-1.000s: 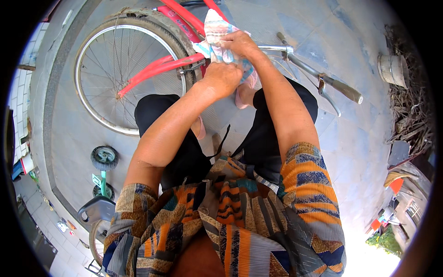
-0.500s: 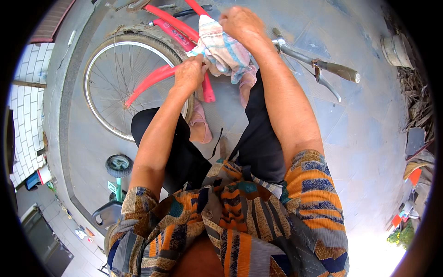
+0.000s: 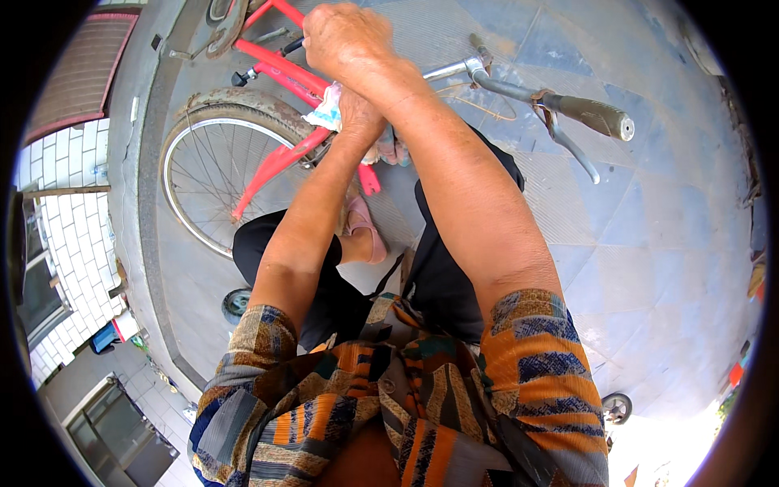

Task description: The person wipes the wheels and frame of a red bicycle using a cloth while sitting on a stool.

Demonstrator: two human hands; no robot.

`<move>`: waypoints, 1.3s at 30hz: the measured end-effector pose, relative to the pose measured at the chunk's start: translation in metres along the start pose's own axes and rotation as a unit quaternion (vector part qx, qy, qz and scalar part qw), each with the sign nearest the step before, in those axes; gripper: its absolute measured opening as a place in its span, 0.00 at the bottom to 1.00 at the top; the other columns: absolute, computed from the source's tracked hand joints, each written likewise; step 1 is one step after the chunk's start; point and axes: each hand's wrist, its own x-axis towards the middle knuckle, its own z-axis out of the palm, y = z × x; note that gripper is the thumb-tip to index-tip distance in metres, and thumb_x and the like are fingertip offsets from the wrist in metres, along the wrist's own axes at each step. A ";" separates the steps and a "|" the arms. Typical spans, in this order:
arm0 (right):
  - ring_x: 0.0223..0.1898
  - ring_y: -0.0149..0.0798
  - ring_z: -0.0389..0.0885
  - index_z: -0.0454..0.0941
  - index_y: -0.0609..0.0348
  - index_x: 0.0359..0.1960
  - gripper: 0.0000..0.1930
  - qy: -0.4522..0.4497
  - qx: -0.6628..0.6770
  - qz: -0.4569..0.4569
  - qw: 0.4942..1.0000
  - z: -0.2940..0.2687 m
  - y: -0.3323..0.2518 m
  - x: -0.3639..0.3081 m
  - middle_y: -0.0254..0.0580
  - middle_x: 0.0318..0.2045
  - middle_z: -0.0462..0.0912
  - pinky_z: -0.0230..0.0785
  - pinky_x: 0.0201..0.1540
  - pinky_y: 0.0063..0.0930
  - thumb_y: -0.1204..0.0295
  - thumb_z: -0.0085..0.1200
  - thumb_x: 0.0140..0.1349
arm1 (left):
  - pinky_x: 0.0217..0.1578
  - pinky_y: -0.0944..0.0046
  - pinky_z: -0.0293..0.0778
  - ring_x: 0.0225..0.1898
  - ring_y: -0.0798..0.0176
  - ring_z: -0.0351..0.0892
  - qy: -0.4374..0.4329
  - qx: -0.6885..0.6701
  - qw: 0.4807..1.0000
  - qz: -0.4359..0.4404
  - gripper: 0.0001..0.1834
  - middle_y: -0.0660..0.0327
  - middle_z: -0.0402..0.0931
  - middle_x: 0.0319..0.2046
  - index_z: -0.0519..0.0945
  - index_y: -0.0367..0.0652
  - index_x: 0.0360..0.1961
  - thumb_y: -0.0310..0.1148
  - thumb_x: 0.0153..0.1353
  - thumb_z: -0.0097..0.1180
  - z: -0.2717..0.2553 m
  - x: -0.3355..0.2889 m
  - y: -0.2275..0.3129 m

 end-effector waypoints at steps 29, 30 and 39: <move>0.33 0.58 0.81 0.81 0.62 0.27 0.10 0.068 0.037 -0.045 0.996 -0.001 0.008 0.021 0.58 0.28 0.81 0.73 0.37 0.49 0.70 0.49 0.53 | 0.46 0.46 0.70 0.43 0.41 0.73 0.005 0.160 0.982 -0.098 0.15 0.48 0.73 0.43 0.77 0.36 0.39 0.33 0.51 0.56 -0.039 0.041 -0.111; 0.33 0.58 0.81 0.80 0.63 0.26 0.10 0.067 0.034 -0.044 0.996 -0.002 0.008 0.021 0.59 0.27 0.81 0.73 0.37 0.49 0.70 0.49 0.52 | 0.47 0.46 0.70 0.45 0.40 0.73 -0.020 0.124 0.982 -0.144 0.18 0.46 0.72 0.45 0.75 0.35 0.42 0.36 0.52 0.57 -0.026 0.039 -0.109; 0.33 0.58 0.81 0.80 0.63 0.26 0.10 0.082 0.022 -0.053 0.995 -0.007 0.015 0.020 0.59 0.27 0.81 0.73 0.37 0.50 0.71 0.48 0.53 | 0.51 0.49 0.70 0.51 0.39 0.74 -0.121 0.115 0.938 -0.304 0.37 0.37 0.69 0.51 0.61 0.23 0.53 0.50 0.58 0.52 0.016 0.048 -0.153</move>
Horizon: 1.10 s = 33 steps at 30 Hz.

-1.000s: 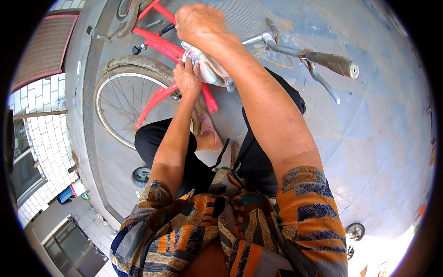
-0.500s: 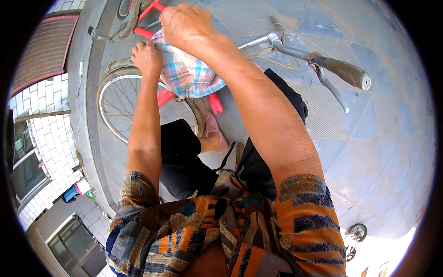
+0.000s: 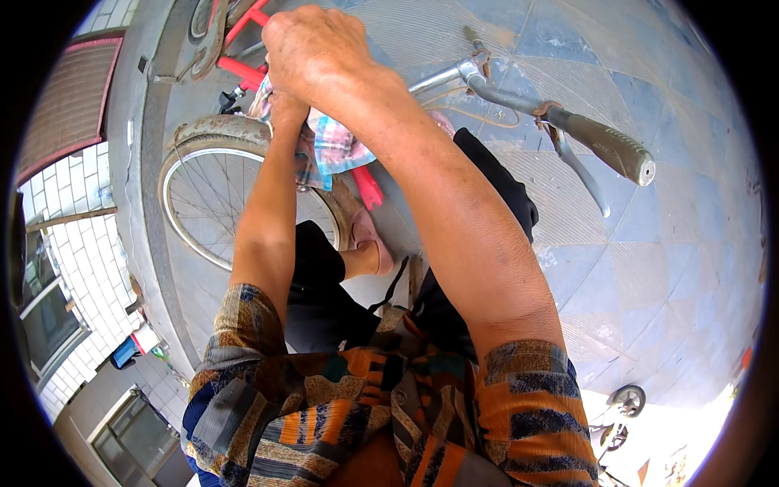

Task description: The person wipes the wheels and frame of a red bicycle using a cloth while sitting on a stool.

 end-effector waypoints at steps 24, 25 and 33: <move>0.36 0.57 0.80 0.82 0.60 0.30 0.10 -0.040 0.000 0.041 0.998 -0.024 0.007 0.008 0.58 0.30 0.81 0.72 0.40 0.49 0.67 0.52 0.55 | 0.37 0.42 0.73 0.32 0.37 0.79 -0.002 -0.043 0.982 0.184 0.09 0.39 0.78 0.27 0.79 0.39 0.30 0.30 0.54 0.47 -0.025 -0.097 0.038; 0.36 0.57 0.80 0.82 0.60 0.30 0.10 -0.045 -0.003 0.042 0.998 -0.024 0.005 0.008 0.57 0.30 0.81 0.72 0.40 0.49 0.67 0.52 0.55 | 0.36 0.41 0.72 0.31 0.36 0.78 -0.007 -0.064 0.978 0.200 0.08 0.39 0.78 0.26 0.78 0.39 0.30 0.30 0.55 0.48 -0.025 -0.105 0.044; 0.37 0.57 0.80 0.81 0.61 0.29 0.10 0.008 0.013 0.034 0.999 -0.017 0.002 0.008 0.57 0.31 0.81 0.72 0.40 0.49 0.68 0.53 0.55 | 0.37 0.46 0.70 0.37 0.42 0.73 0.122 -0.183 0.938 0.269 0.13 0.48 0.71 0.31 0.77 0.43 0.40 0.37 0.56 0.55 -0.013 -0.096 0.084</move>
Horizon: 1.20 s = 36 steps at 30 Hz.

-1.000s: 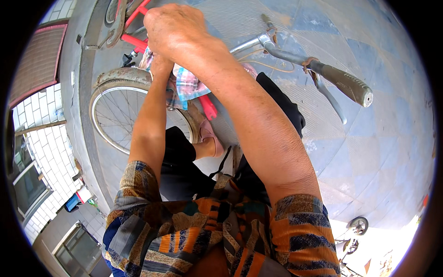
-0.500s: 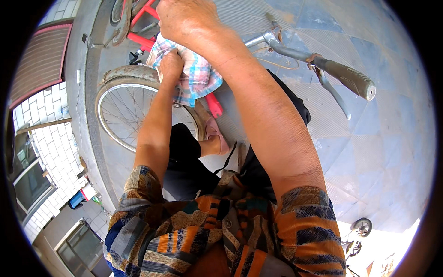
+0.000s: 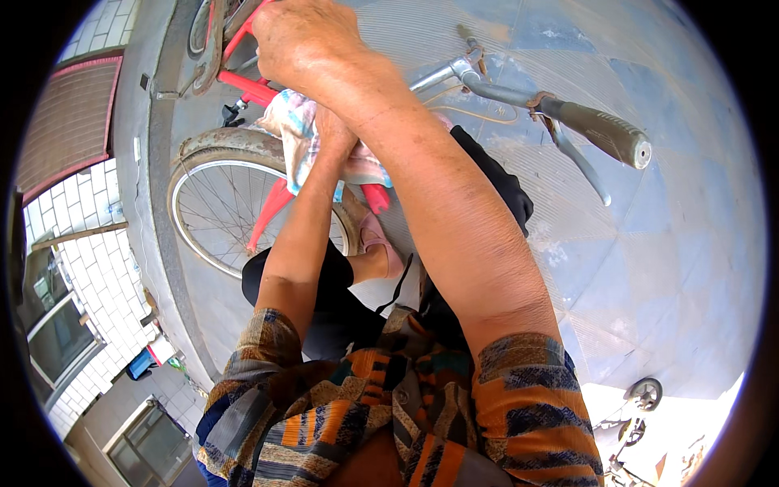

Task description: The person wipes the wheels and frame of a red bicycle using a cloth while sitting on a stool.

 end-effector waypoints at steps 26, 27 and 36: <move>0.39 0.48 0.83 0.84 0.56 0.33 0.10 -0.033 -0.028 0.028 0.999 -0.025 0.009 0.002 0.48 0.33 0.84 0.74 0.40 0.40 0.71 0.55 0.50 | 0.38 0.50 0.72 0.40 0.45 0.74 0.032 0.030 0.999 -0.012 0.10 0.52 0.74 0.39 0.81 0.42 0.32 0.37 0.59 0.53 0.018 -0.024 0.024; 0.40 0.47 0.83 0.84 0.56 0.35 0.11 -0.067 -0.011 0.041 0.997 -0.022 0.006 0.003 0.48 0.34 0.84 0.74 0.40 0.39 0.71 0.55 0.50 | 0.38 0.51 0.71 0.43 0.49 0.74 -0.021 -0.019 0.998 -0.060 0.11 0.52 0.74 0.43 0.81 0.42 0.35 0.37 0.60 0.53 0.020 -0.027 0.031; 0.37 0.49 0.83 0.83 0.59 0.30 0.09 -0.083 0.061 -0.003 0.995 0.012 -0.031 0.006 0.51 0.32 0.83 0.72 0.35 0.42 0.77 0.53 0.47 | 0.38 0.63 0.75 0.38 0.60 0.77 -0.060 -0.291 0.903 -0.310 0.08 0.54 0.76 0.40 0.78 0.37 0.41 0.25 0.61 0.51 -0.012 0.009 0.069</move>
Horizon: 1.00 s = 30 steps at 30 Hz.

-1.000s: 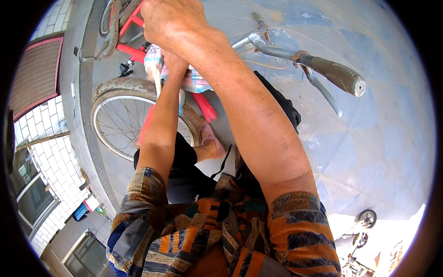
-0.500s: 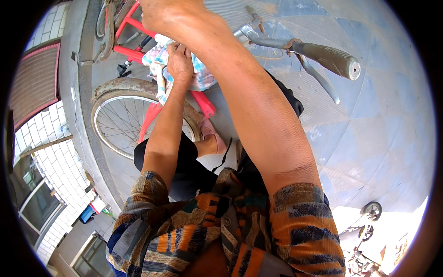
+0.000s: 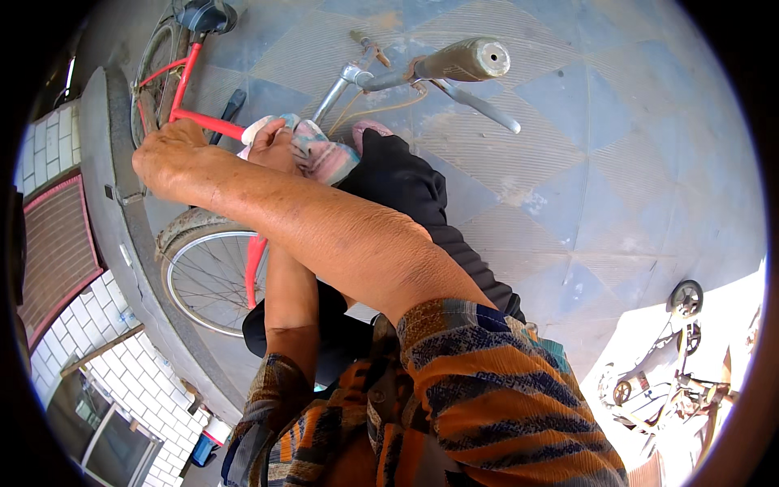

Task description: The person wipes the wheels and frame of a red bicycle using a cloth while sitting on a stool.

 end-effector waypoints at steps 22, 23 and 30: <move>0.40 0.41 0.84 0.85 0.53 0.34 0.11 -0.064 -0.059 -0.021 0.996 0.007 -0.002 -0.010 0.42 0.35 0.85 0.74 0.34 0.35 0.76 0.54 0.50 | 0.40 0.46 0.67 0.39 0.41 0.74 -0.211 0.383 0.785 0.439 0.14 0.46 0.75 0.35 0.71 0.38 0.40 0.38 0.61 0.50 0.068 0.044 -0.012; 0.40 0.41 0.84 0.85 0.53 0.34 0.11 -0.065 -0.062 -0.017 0.996 0.007 0.000 -0.011 0.42 0.35 0.85 0.74 0.34 0.35 0.75 0.53 0.50 | 0.40 0.46 0.68 0.39 0.40 0.74 -0.214 0.368 0.787 0.446 0.14 0.47 0.75 0.35 0.71 0.39 0.41 0.38 0.61 0.50 0.065 0.047 -0.014; 0.40 0.43 0.83 0.85 0.53 0.33 0.10 -0.047 -0.038 -0.008 0.998 0.002 0.010 -0.015 0.44 0.35 0.84 0.73 0.35 0.36 0.75 0.53 0.51 | 0.40 0.50 0.67 0.39 0.44 0.72 -0.192 0.398 0.760 0.478 0.15 0.51 0.75 0.35 0.73 0.40 0.46 0.38 0.61 0.50 0.026 0.036 -0.026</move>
